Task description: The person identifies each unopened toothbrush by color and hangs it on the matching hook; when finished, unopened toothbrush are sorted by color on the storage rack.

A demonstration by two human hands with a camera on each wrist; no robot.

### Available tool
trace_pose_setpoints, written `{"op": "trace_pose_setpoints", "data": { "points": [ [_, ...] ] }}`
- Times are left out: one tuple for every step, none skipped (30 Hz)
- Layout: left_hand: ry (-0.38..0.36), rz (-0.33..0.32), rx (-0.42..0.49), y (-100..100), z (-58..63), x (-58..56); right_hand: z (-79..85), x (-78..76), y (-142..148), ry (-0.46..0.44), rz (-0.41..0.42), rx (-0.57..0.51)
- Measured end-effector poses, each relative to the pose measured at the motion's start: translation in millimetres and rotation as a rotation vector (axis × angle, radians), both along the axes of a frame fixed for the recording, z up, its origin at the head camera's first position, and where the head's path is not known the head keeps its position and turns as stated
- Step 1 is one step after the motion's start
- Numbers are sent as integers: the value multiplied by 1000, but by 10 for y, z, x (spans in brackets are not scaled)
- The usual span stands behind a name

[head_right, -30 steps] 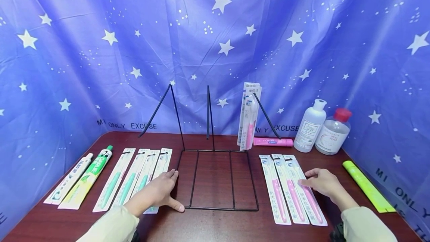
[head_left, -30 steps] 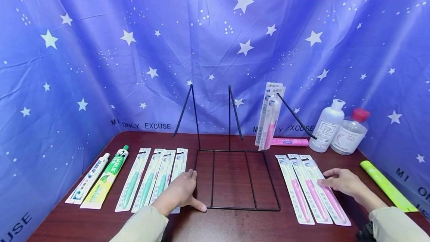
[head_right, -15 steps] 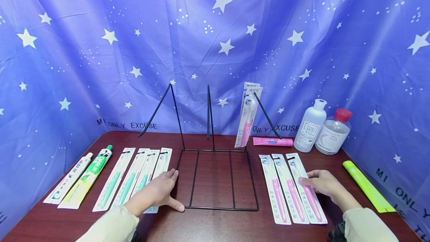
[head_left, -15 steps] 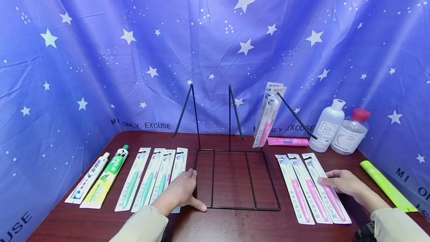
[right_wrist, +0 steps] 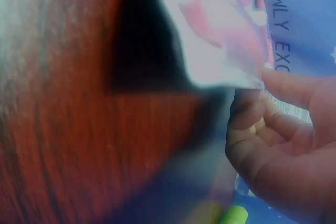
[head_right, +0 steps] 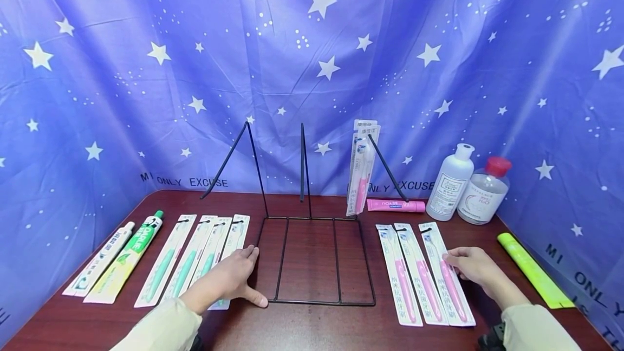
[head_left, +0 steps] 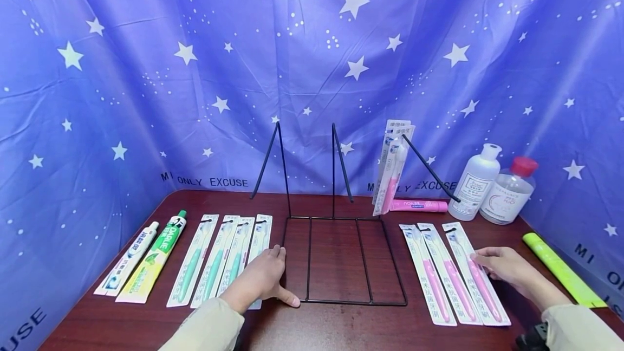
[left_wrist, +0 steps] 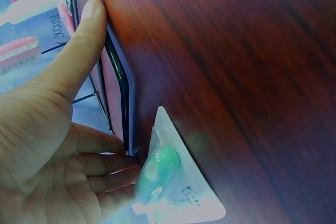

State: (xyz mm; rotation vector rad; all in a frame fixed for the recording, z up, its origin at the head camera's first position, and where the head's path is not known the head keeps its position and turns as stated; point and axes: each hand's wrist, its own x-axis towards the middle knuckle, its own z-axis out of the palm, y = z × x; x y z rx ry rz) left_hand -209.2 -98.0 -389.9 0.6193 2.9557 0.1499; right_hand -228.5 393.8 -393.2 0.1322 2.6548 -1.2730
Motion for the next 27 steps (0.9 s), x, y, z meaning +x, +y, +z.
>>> {"op": "trace_pose_setpoints", "data": {
  "points": [
    [-1,0,0,1,2,2,5,7,10,5,0,-5],
    [-2,0,2,1,0,2,10,15,23,12,0,-5],
    [-1,-2,0,2,1,3,18,22,36,19,0,-8],
    [0,-2,-1,2,-1,3,28,31,47,22,-7,-5],
    [0,-3,-3,1,-2,4,41,40,63,33,-4,-2],
    [2,-4,-5,2,-3,2,54,47,76,44,-9,-6],
    [1,-4,-7,2,-5,1,69,57,89,56,-11,-10],
    [3,-5,-9,3,-6,-1,84,65,103,72,-16,-17],
    [4,-6,-12,4,-5,-3,97,71,121,91,-13,-27],
    [4,-6,-12,5,-1,-4,110,76,144,109,-6,-38],
    [4,-6,-12,5,1,-4,125,80,162,130,0,-52],
    [2,-6,-12,5,3,-4,136,81,191,153,14,-81],
    [0,-6,-9,7,7,-4,159,91,218,174,31,-102],
    [-1,-5,-9,10,12,-2,186,105,231,195,42,-112],
    [-3,-5,-9,13,18,-1,219,123,242,214,52,-121],
    [-2,-5,-10,15,23,-1,264,150,234,233,51,-128],
    [-4,-5,-11,17,25,0,318,187,214,255,46,-133],
    [-4,-6,-14,20,29,1,372,227,195,276,48,-139],
    [-3,-7,-17,19,30,3,431,273,156,300,40,-131],
    [-1,-7,-20,19,32,3,481,315,126,326,36,-129],
    [2,-9,-21,18,32,2,528,354,103,360,44,-137],
    [4,-10,-20,19,31,4,574,397,76,399,57,-149],
    [4,-12,-21,19,29,4,615,434,54,437,73,-157],
    [6,-12,-21,18,27,3,647,467,32,479,84,-171],
    [7,-13,-21,18,24,2,679,499,13,525,103,-174],
    [7,-13,-21,18,23,1,713,533,-15,564,110,-162],
    [8,-14,-24,19,20,0,749,572,-51,602,110,-143]
  ]
}}
